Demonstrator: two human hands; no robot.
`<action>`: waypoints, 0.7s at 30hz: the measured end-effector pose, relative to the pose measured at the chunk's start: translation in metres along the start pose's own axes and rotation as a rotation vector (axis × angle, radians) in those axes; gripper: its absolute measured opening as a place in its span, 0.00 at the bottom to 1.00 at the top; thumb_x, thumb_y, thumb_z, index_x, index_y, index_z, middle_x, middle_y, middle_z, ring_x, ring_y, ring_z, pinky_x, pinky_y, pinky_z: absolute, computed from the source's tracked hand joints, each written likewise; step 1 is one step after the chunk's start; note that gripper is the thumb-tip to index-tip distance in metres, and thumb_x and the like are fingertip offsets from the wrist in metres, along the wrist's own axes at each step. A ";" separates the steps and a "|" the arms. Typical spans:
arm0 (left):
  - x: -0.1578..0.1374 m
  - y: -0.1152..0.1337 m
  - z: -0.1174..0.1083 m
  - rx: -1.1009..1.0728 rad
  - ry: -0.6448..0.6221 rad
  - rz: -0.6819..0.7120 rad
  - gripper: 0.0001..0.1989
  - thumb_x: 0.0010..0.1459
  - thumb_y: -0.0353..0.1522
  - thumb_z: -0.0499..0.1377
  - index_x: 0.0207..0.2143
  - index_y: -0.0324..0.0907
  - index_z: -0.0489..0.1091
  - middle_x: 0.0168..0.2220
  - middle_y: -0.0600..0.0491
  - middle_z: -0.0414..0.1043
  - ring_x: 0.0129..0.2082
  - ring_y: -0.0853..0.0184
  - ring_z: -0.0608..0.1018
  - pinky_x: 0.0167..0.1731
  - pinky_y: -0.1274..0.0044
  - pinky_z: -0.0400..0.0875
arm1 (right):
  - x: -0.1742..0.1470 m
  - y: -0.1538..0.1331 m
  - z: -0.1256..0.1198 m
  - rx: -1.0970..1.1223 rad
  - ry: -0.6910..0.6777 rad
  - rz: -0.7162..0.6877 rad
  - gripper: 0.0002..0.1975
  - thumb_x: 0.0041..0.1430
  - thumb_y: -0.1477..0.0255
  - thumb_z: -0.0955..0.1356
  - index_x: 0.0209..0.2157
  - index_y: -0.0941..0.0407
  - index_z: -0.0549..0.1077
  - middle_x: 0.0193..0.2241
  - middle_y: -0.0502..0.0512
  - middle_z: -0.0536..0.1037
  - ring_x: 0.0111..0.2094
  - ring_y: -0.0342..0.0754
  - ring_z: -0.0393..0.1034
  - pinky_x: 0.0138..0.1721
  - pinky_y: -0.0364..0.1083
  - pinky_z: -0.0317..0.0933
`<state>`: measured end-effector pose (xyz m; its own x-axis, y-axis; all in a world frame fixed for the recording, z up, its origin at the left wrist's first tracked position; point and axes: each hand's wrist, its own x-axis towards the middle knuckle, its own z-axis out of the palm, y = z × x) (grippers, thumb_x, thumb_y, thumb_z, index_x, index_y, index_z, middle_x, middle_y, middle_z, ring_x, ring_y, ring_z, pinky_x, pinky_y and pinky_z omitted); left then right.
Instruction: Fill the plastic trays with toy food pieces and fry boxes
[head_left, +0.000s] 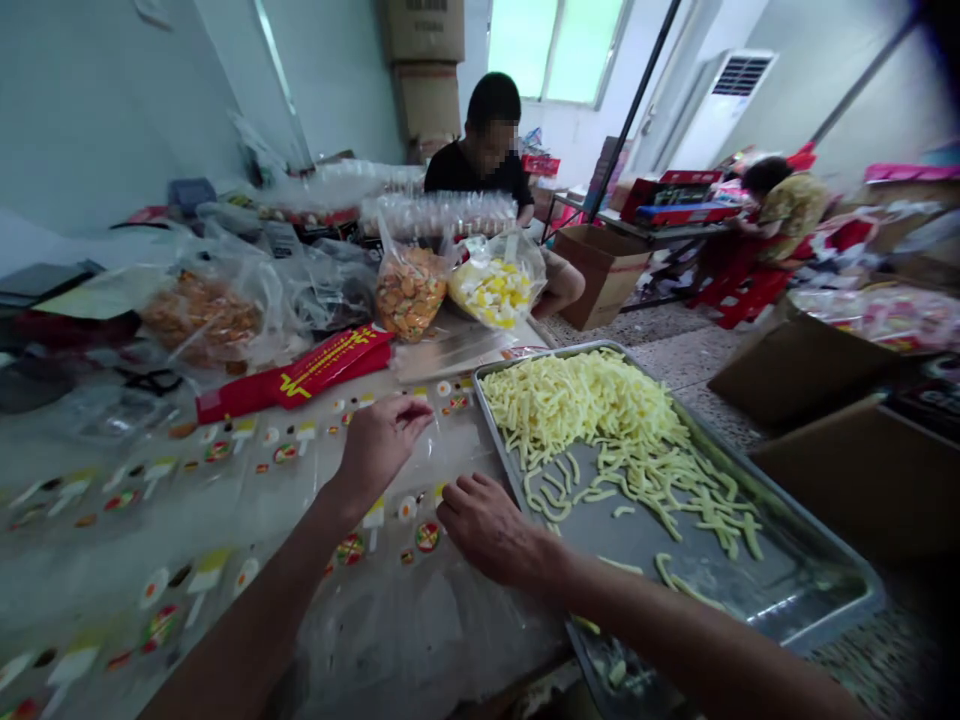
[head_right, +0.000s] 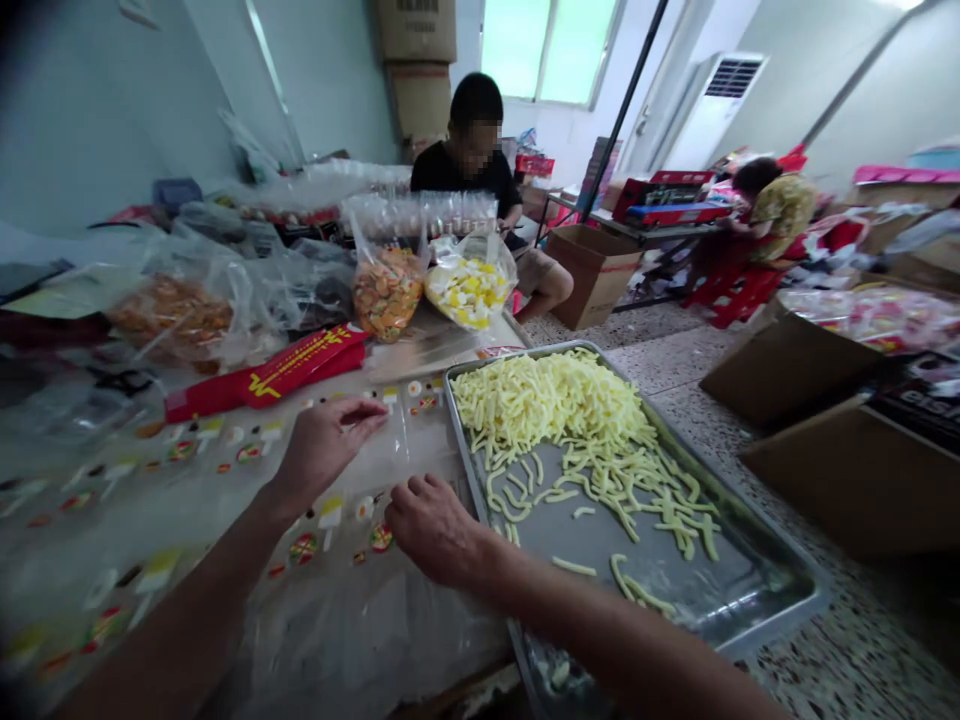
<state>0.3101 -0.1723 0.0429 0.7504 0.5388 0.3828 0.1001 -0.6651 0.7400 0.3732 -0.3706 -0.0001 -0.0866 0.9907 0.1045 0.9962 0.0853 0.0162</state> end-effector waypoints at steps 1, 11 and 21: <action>0.020 0.006 0.010 0.075 -0.028 0.055 0.05 0.57 0.33 0.64 0.36 0.45 0.80 0.36 0.52 0.82 0.35 0.62 0.81 0.40 0.74 0.74 | 0.000 0.001 0.001 0.023 0.016 0.028 0.02 0.64 0.75 0.68 0.39 0.57 0.72 0.38 0.58 0.73 0.38 0.53 0.63 0.39 0.52 0.58; 0.253 0.036 0.151 0.643 -0.296 0.329 0.21 0.61 0.22 0.54 0.56 0.36 0.73 0.53 0.41 0.76 0.54 0.58 0.76 0.54 0.70 0.68 | -0.009 0.041 -0.024 0.184 0.027 0.017 0.02 0.63 0.73 0.68 0.37 0.57 0.72 0.36 0.56 0.73 0.41 0.53 0.63 0.40 0.52 0.57; 0.288 0.031 0.164 0.796 -0.379 0.450 0.15 0.61 0.23 0.54 0.48 0.33 0.74 0.52 0.38 0.72 0.50 0.58 0.75 0.46 0.70 0.69 | -0.064 0.137 -0.046 0.430 0.443 0.506 0.08 0.65 0.72 0.68 0.41 0.55 0.80 0.32 0.54 0.81 0.32 0.48 0.72 0.35 0.45 0.62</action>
<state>0.6370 -0.1228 0.0857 0.9718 0.0416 0.2320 0.0599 -0.9956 -0.0720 0.5146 -0.4274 0.0409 0.4719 0.7939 0.3834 0.8231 -0.2410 -0.5142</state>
